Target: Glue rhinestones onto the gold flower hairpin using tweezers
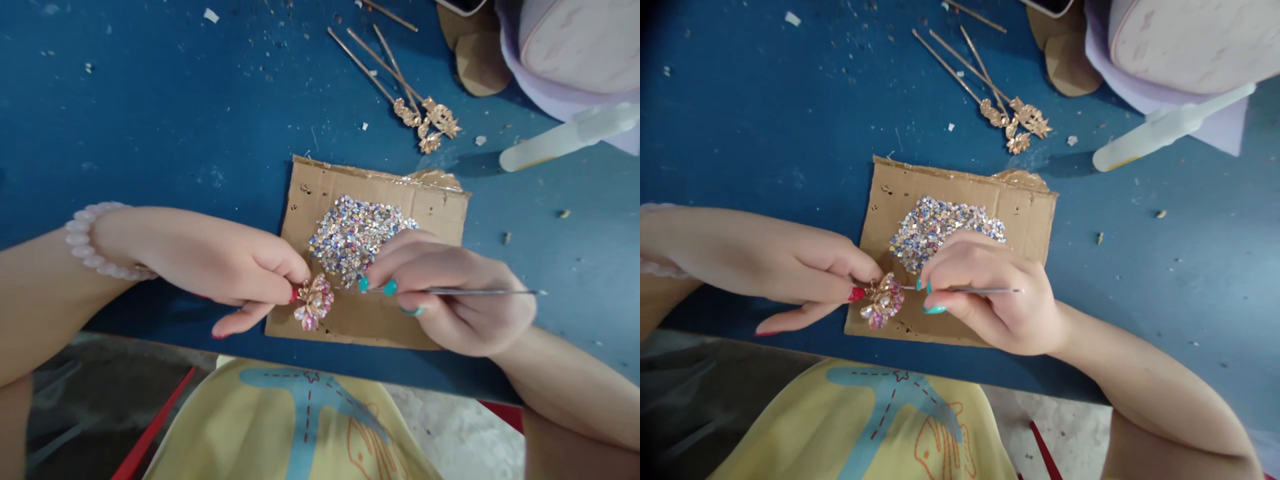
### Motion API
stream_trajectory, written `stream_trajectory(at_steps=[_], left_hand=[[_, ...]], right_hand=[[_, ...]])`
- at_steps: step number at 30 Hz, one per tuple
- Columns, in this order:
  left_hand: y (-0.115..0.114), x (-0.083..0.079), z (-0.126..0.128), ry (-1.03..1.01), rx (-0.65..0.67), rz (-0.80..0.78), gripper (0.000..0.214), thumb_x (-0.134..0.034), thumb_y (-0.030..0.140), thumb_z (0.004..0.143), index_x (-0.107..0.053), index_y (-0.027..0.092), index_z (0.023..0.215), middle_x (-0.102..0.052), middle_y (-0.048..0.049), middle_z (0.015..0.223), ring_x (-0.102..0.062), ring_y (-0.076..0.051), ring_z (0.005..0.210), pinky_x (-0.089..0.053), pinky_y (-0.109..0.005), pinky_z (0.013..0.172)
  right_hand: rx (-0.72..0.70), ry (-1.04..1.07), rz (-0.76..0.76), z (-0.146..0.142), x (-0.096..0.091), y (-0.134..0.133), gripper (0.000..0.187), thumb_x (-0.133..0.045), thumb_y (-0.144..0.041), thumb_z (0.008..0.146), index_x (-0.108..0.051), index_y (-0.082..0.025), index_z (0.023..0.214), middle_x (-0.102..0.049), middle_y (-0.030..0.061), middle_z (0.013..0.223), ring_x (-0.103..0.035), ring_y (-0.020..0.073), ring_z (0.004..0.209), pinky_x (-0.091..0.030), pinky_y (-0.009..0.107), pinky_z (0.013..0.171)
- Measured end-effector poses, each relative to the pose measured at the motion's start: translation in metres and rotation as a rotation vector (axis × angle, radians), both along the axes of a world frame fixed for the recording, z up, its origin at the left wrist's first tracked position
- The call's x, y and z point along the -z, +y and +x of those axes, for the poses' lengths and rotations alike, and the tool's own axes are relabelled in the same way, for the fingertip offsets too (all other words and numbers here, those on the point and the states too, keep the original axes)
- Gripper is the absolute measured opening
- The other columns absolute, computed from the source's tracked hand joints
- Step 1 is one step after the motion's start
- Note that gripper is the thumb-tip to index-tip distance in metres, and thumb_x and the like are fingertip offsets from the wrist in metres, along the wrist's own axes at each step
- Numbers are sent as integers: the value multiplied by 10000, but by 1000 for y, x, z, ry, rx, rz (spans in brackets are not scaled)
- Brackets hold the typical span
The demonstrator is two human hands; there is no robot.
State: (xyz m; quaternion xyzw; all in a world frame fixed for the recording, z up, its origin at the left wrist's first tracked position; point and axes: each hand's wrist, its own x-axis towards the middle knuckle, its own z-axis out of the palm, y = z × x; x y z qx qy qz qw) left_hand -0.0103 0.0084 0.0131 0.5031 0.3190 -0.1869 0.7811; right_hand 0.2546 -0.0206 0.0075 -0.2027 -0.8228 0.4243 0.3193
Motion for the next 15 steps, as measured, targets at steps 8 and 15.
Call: stream_trajectory(at_steps=[8, 15], left_hand=[[14, 0, -9, 33, -92, 61, 299, -549, 184, 874, -757, 143, 1086, -571, -10, 427, -305, -115, 330, -163, -233, 345], [15, -2, -7, -26, -38, 30, 276, -505, 192, 906, -712, 211, 1087, -576, -7, 464, -276, -120, 332, -164, -232, 318]], right_hand=[[71, -63, 33, -2, 18, -1, 147, -557, -240, 1021, -595, -162, 903, -701, 66, 802, -681, 159, 777, -591, 336, 740], [28, -65, 122, -2, 17, 1, 137, -530, -232, 1030, -578, -163, 922, -690, 71, 812, -678, 173, 797, -582, 355, 751]])
